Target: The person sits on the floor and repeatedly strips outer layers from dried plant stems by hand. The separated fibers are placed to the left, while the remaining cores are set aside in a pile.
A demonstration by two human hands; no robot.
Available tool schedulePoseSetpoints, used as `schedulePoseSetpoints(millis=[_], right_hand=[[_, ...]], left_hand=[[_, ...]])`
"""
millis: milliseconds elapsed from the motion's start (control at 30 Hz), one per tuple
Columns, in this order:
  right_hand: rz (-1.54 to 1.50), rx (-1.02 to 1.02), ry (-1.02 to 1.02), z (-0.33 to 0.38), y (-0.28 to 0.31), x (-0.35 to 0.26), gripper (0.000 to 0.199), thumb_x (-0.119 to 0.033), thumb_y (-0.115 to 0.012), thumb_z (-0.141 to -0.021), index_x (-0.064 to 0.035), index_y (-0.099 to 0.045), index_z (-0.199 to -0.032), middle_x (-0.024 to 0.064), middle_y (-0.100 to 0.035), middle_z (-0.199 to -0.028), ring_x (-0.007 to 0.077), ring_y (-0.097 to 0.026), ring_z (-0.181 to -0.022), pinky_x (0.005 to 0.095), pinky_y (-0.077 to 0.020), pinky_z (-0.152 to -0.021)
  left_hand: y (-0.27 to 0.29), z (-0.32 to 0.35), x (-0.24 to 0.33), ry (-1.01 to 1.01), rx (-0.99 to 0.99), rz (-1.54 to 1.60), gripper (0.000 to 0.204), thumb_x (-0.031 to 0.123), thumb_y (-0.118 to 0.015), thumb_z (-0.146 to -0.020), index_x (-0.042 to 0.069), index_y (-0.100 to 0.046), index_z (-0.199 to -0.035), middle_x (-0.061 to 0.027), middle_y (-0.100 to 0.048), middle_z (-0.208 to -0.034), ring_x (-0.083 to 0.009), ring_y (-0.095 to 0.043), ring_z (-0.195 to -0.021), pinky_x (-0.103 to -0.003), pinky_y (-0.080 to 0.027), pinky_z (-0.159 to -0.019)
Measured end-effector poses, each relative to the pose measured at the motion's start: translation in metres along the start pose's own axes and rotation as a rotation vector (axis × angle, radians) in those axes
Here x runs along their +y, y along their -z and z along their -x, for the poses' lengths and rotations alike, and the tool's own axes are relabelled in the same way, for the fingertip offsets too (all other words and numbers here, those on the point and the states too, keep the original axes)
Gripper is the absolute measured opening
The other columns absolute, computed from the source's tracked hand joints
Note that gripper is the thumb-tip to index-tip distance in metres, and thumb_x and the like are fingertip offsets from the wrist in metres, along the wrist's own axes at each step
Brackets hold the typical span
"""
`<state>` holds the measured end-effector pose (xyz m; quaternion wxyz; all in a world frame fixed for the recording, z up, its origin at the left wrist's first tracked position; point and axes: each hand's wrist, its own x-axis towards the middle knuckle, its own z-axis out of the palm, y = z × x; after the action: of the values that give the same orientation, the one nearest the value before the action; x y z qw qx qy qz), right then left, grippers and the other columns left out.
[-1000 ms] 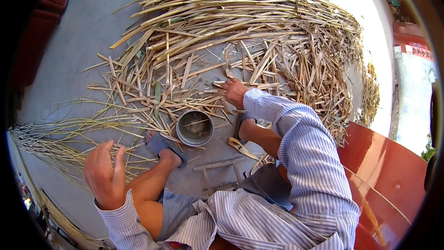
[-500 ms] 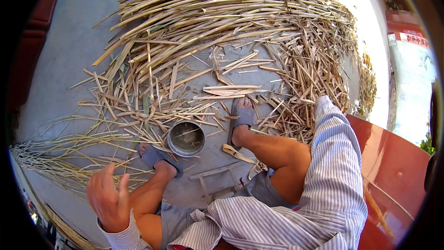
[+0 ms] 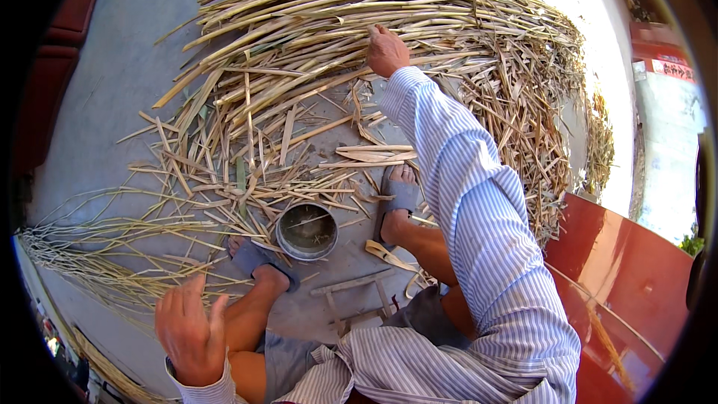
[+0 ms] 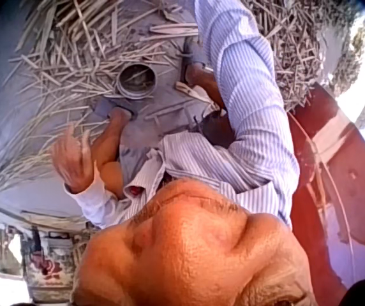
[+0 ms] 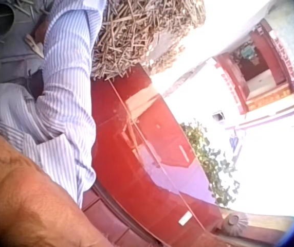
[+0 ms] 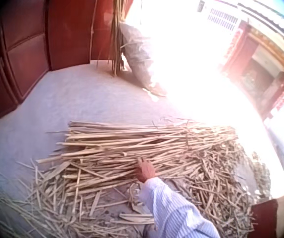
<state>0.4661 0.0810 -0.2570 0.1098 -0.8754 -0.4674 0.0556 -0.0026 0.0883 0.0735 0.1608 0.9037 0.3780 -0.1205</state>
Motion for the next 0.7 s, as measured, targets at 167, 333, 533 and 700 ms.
schedulePoseSetpoints(millis=[167, 333, 533, 700], right_hand=[[0.329, -0.082, 0.134, -0.006, -0.003, 0.011, 0.021, -0.012, -0.064, -0.081, -0.0111, -0.068, -0.100, 0.0140, -0.067, -0.103, 0.0311, -0.061, -0.104, 0.0413, -0.0509, -0.084], [0.433, -0.144, 0.368, 0.038, 0.027, 0.029, 0.012, -0.019, -0.061, -0.084, -0.0120, -0.069, -0.090, 0.0060, -0.065, -0.094, 0.0246, -0.060, -0.099, 0.0394, -0.0458, -0.085], [0.222, 0.063, 0.728, 0.091, 0.108, -0.006, 0.013, -0.021, -0.060, -0.085, -0.0153, -0.067, -0.096, 0.0022, -0.062, -0.086, 0.0210, -0.061, -0.089, 0.0359, -0.0433, -0.084], [0.000, 0.094, 0.897, 0.134, 0.202, -0.106, 0.017, -0.019, -0.061, -0.087, -0.0134, -0.067, -0.101, 0.0040, -0.067, -0.092, 0.0212, -0.064, -0.089, 0.0364, -0.0456, -0.082]], left_hand=[[-0.001, 0.001, -0.005, -0.076, 0.035, -0.013, 0.049, 0.012, -0.078, -0.066, -0.001, -0.061, -0.110, -0.0153, -0.064, -0.100, -0.0336, -0.059, -0.090, -0.044, -0.045, -0.078], [-0.003, 0.012, -0.005, -0.053, 0.049, -0.018, 0.049, 0.013, -0.078, -0.066, -0.001, -0.061, -0.110, -0.0148, -0.064, -0.098, -0.0329, -0.059, -0.090, -0.043, -0.045, -0.078], [-0.001, 0.013, -0.004, -0.140, 0.315, -0.038, 0.040, 0.012, -0.077, -0.072, 0.002, -0.063, -0.107, -0.0117, -0.065, -0.092, -0.0303, -0.060, -0.084, -0.039, -0.043, -0.075], [0.018, -0.009, 0.033, -0.372, 0.750, -0.186, 0.045, 0.019, -0.078, -0.073, 0.005, -0.064, -0.113, -0.0053, -0.068, -0.105, -0.0221, -0.062, -0.095, -0.037, -0.043, -0.079]])
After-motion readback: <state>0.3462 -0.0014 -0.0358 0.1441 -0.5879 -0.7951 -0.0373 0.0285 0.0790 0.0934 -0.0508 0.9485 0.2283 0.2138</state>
